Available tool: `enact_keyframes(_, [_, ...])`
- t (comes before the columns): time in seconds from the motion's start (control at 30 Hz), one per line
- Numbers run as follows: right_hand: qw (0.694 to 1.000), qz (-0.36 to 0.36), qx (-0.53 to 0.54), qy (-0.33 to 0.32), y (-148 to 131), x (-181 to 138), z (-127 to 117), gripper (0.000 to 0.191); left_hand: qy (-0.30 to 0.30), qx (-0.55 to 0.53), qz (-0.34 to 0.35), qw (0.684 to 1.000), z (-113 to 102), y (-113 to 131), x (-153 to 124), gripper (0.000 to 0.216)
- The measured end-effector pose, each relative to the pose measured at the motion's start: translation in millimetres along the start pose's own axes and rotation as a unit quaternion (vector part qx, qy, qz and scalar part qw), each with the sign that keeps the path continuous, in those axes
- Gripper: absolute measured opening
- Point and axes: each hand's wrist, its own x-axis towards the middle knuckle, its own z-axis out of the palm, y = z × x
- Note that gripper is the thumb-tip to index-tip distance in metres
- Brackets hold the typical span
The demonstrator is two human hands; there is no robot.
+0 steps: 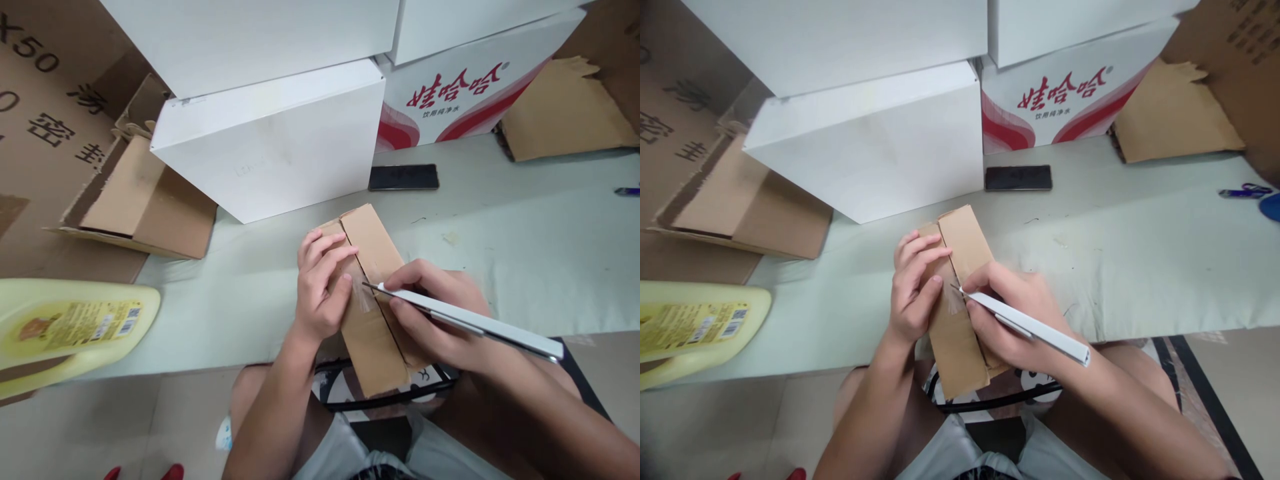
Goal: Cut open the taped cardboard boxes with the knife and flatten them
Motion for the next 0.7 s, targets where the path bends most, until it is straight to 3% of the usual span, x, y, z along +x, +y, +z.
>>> enact_keyframes(0.7, [0.999, 0.008, 0.031, 0.016, 0.5, -1.5, -1.5, 0.012, -0.005, -0.008, -0.014, 1.0, -1.2, 1.7, 2.1, 0.031])
